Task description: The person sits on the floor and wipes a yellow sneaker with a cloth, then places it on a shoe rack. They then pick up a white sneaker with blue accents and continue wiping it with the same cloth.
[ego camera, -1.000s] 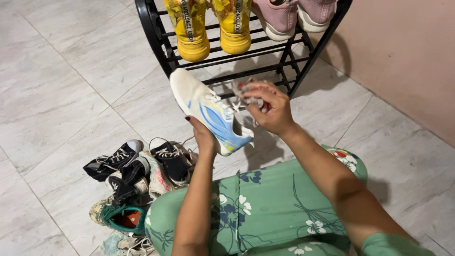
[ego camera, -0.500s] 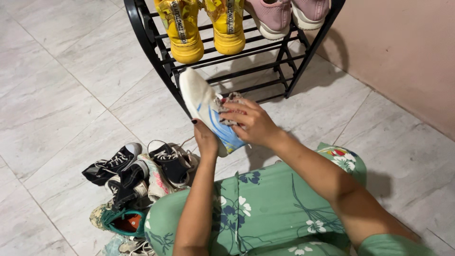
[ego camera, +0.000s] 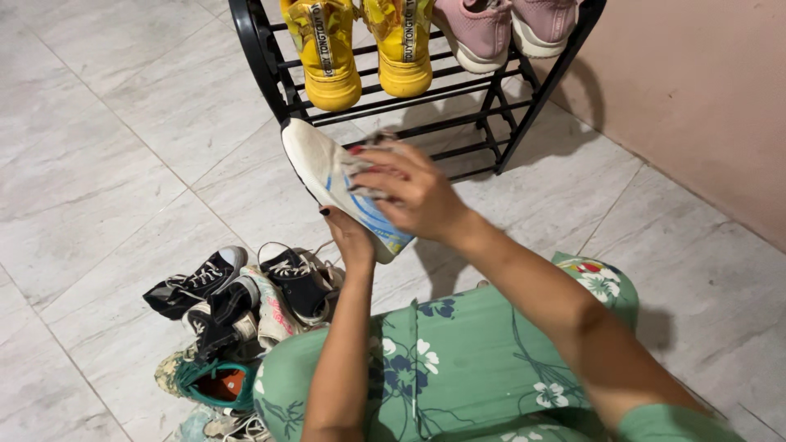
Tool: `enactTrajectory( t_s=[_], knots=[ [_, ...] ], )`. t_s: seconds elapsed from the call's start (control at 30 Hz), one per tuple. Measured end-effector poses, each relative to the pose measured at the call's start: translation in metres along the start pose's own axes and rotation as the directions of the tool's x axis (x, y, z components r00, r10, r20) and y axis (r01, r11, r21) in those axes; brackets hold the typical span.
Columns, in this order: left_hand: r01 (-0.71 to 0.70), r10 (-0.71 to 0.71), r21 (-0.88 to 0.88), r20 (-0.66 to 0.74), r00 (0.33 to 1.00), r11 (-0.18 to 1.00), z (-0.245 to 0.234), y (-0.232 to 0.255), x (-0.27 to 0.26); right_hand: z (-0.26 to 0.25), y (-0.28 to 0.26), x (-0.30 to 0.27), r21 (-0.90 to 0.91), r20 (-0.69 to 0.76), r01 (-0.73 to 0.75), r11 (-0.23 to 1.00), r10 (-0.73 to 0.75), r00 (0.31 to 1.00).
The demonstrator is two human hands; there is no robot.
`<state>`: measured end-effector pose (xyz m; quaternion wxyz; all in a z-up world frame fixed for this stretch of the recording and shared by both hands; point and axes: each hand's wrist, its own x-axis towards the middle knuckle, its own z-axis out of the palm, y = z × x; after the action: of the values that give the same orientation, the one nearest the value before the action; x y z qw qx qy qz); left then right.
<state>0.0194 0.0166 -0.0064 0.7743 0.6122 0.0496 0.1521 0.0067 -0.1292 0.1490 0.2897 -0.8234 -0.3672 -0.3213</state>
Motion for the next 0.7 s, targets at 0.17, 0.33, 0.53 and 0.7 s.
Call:
enactTrajectory(
  t_s=[0.17, 0.33, 0.53, 0.7],
  knots=[
    [-0.129, 0.127, 0.146, 0.024, 0.992, 0.981, -0.007, -0.003, 0.008, 0.041, -0.028, 0.020, -0.191, 0.044, 0.132, 0.973, -0.126, 0.991],
    [0.093, -0.066, -0.590, 0.067, 0.996, 0.802, -0.018, 0.006, 0.018, 0.040, -0.043, 0.010, -0.284, 0.199, 0.272, 0.919, -0.221, 0.955],
    [0.254, -0.208, -0.675, 0.150, 0.967, 0.693, -0.024, 0.033, 0.006, 0.026, -0.046, 0.001, -0.328, 0.254, 0.423, 0.845, -0.352, 0.901],
    [0.191, -0.225, -0.619, 0.023, 0.974, 0.762, -0.023, 0.041, 0.007, 0.019, -0.045, -0.008, -0.236, 0.372, 0.506, 0.829, -0.404, 0.836]
  ],
)
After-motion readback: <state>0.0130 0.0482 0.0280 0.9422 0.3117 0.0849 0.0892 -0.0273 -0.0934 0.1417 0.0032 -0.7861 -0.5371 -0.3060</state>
